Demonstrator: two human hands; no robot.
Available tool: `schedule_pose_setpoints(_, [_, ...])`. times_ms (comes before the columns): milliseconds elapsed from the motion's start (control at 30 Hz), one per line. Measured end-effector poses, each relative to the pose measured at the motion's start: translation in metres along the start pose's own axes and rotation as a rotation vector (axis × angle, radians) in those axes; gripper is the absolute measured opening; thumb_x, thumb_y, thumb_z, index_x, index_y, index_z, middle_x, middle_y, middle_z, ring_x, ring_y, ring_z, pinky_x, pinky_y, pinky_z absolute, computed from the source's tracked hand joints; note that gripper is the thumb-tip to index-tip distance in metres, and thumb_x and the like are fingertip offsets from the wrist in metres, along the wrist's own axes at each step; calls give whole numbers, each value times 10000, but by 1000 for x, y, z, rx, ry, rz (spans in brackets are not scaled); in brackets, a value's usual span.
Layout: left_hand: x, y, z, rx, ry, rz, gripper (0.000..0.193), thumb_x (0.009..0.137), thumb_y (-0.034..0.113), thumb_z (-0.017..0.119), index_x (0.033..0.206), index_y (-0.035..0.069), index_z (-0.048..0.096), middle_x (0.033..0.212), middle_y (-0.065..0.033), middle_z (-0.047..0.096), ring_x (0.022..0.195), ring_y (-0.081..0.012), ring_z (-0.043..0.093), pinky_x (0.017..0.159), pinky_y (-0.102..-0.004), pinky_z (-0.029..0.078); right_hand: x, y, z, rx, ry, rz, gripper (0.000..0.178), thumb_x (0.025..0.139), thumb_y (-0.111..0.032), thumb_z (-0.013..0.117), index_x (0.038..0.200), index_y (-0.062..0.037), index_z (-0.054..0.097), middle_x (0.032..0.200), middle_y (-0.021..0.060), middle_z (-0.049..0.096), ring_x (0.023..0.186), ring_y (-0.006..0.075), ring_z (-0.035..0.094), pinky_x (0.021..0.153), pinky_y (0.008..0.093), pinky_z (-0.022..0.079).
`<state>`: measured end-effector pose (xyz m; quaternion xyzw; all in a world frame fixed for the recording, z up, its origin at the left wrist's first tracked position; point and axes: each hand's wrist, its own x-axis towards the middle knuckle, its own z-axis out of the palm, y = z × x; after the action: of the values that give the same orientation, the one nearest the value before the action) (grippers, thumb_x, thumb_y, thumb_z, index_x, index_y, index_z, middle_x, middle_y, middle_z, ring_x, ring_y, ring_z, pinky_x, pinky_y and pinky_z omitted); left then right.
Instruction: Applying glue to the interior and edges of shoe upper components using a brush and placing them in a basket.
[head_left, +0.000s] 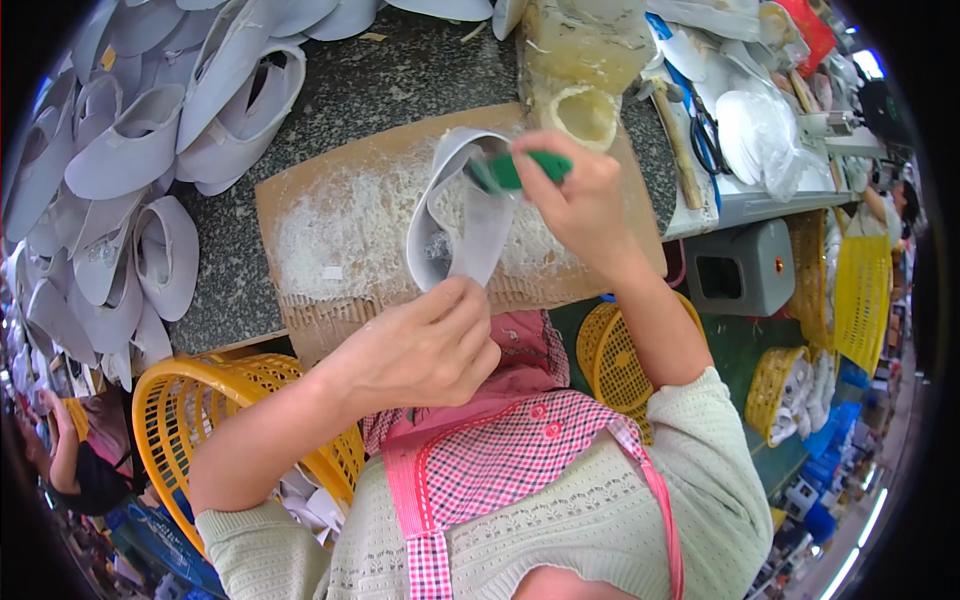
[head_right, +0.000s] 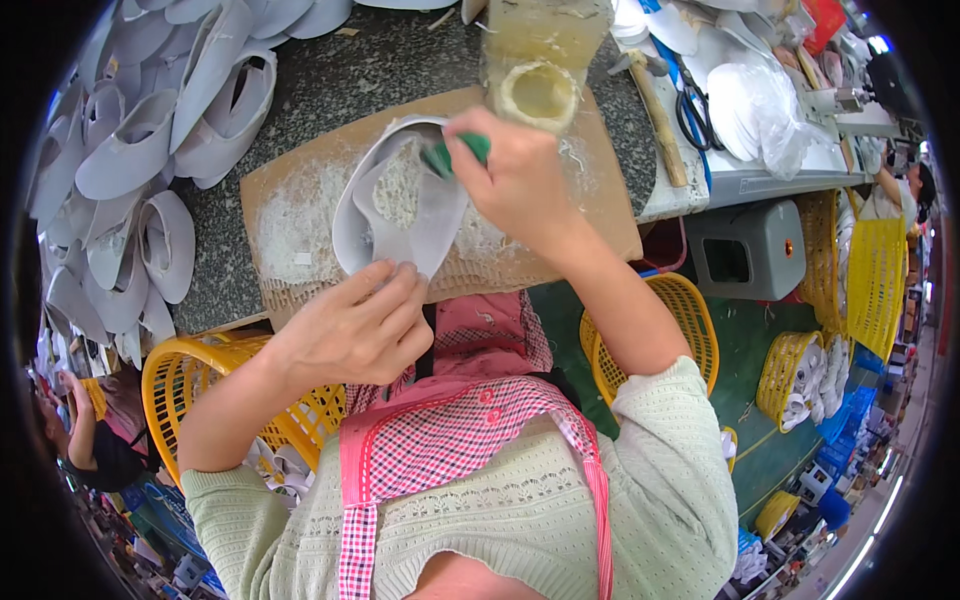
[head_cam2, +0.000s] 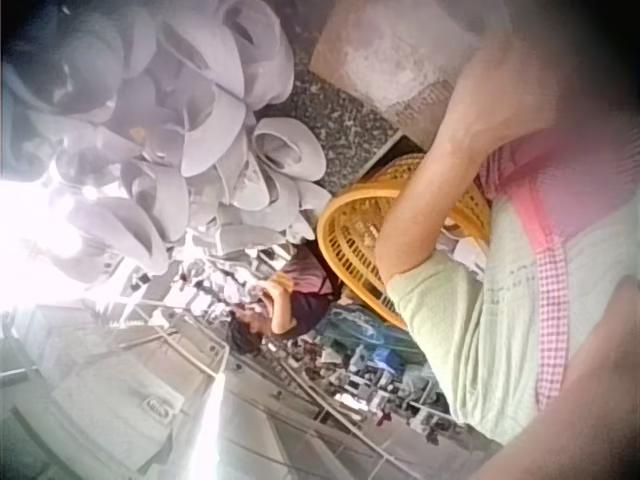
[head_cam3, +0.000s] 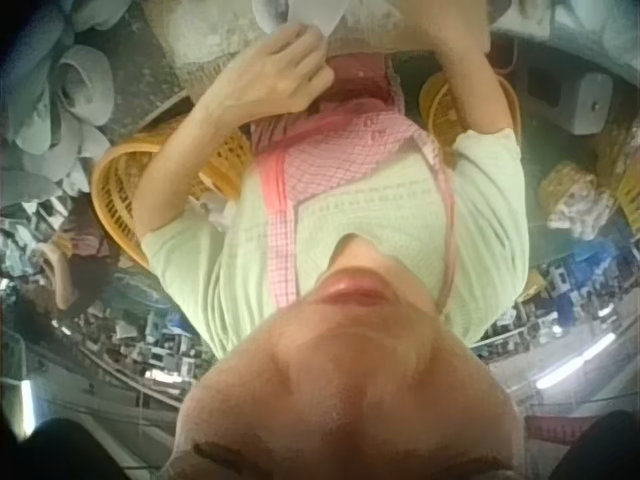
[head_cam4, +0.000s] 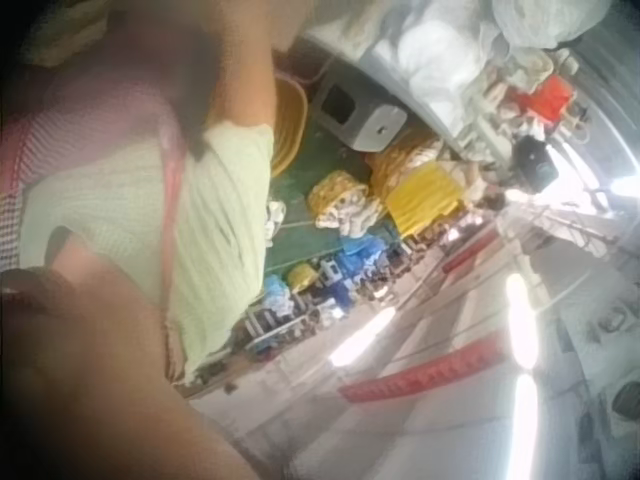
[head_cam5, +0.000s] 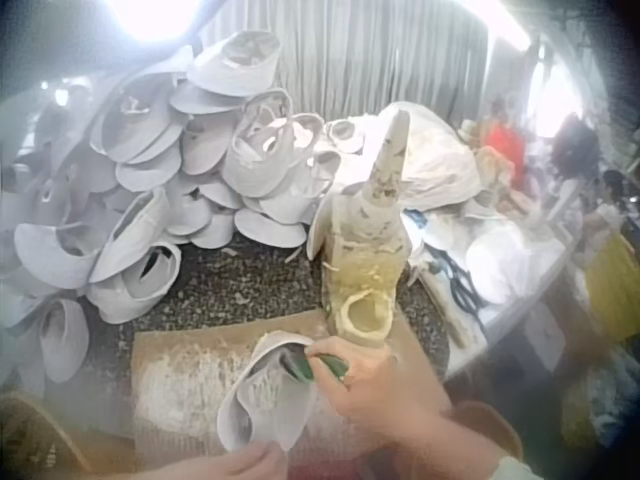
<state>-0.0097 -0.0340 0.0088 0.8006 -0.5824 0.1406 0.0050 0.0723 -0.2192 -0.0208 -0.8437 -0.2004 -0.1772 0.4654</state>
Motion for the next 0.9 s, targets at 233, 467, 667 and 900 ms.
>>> schedule_pose_setpoints(233, [-33, 9, 17, -63, 215, -359, 267, 608, 106, 547, 835, -33, 562, 999, -190, 549, 841, -249, 551, 671, -292, 473, -11, -28, -23, 442, -179, 292, 73, 767, -28, 556, 816, 3, 600, 596, 56, 584, 508, 72, 551, 449, 198, 418])
schedule_pose_setpoints(467, [-63, 29, 38, -143, 184, -514, 309, 606, 81, 569, 899, -17, 566, 907, -127, 536, 794, -253, 555, 641, -296, 483, -13, -4, 34, 273, -199, -315, 157, 702, 7, 606, 854, -28, 617, 757, 96, 616, 597, 186, 587, 489, 257, 451])
schedule_pose_setpoints(667, [-72, 33, 50, -196, 301, -582, 275, 605, 62, 568, 869, -16, 575, 847, -95, 535, 773, -242, 557, 598, -284, 484, -17, -10, 36, 403, -471, -570, 203, 638, -23, 618, 830, -83, 647, 776, 84, 624, 603, 199, 590, 497, 269, 453])
schedule_pose_setpoints(900, [-75, 36, 59, -90, 406, -531, 266, 609, 55, 597, 865, -17, 582, 818, -105, 550, 752, -241, 569, 623, -285, 492, 11, -9, 10, 327, -673, -588, 177, 623, -42, 630, 789, -103, 645, 697, 29, 588, 611, 192, 577, 513, 267, 447])
